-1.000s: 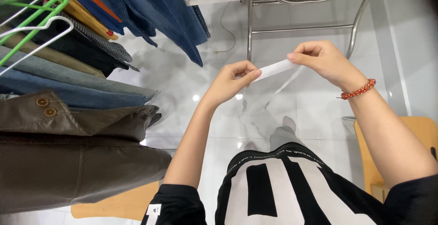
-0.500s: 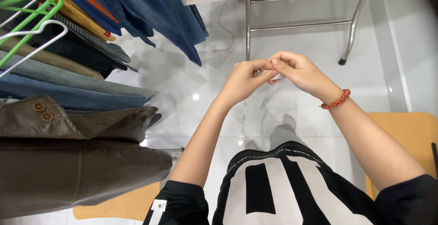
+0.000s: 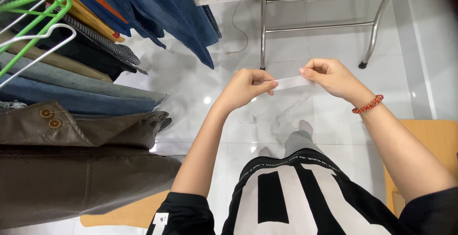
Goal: The person places a rolled plaid garment into a clear plastic bag, seals it, and puts it into a cardboard box. They close the box, tie it with a white ribbon, and attach a yellow sticky note to the top.
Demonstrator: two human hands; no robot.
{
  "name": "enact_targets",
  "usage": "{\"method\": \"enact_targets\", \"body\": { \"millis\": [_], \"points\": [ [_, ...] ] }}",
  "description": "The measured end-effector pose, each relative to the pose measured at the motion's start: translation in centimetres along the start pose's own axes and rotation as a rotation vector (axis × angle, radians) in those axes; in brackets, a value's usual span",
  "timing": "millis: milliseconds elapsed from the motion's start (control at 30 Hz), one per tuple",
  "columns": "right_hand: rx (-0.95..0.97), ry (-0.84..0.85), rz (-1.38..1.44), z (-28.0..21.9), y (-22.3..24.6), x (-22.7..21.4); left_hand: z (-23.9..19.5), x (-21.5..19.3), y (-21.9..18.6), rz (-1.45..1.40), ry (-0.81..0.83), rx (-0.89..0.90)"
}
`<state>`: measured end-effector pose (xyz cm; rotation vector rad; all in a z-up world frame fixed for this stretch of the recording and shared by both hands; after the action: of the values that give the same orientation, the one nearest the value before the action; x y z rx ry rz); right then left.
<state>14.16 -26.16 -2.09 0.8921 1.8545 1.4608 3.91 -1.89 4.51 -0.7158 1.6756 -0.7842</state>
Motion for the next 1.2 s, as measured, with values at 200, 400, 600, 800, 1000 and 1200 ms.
{"method": "enact_targets", "body": {
  "millis": [200, 400, 600, 800, 1000, 1200],
  "points": [
    [-0.092, 0.067, 0.036, 0.1, 3.1, 4.1, 1.2, 1.4, -0.9, -0.006, -0.009, 0.097],
    [-0.139, 0.129, 0.332, 0.2, 3.8, 6.0, 1.9, 1.5, -2.0, -0.011, -0.011, 0.114],
    [-0.042, 0.063, 0.371, 1.6, 3.2, 3.2, 4.5, 1.1, -4.1, 0.032, -0.004, 0.100],
    [0.085, -0.060, 0.159, 2.7, 3.6, -4.4, 9.8, 0.3, -6.3, 0.000, 0.020, 0.080],
    [0.067, -0.147, 0.014, 3.6, 2.1, -16.8, 17.7, 0.9, -6.7, 0.104, 0.131, 0.102],
    [0.221, -0.303, -0.139, 4.0, 1.4, -30.0, 25.0, 1.7, -7.5, 0.172, 0.257, 0.017]
  ]
}}
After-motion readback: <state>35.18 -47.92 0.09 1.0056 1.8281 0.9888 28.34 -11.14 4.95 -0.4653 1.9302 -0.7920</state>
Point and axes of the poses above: each hand's wrist, its own z-axis towards the middle knuckle, its own x-axis out of the palm, y = z × x, the point moved 4 cm from there along z, towards the middle knuckle, and after that the axes turned 14 degrees about z, right-handed, at the moved point
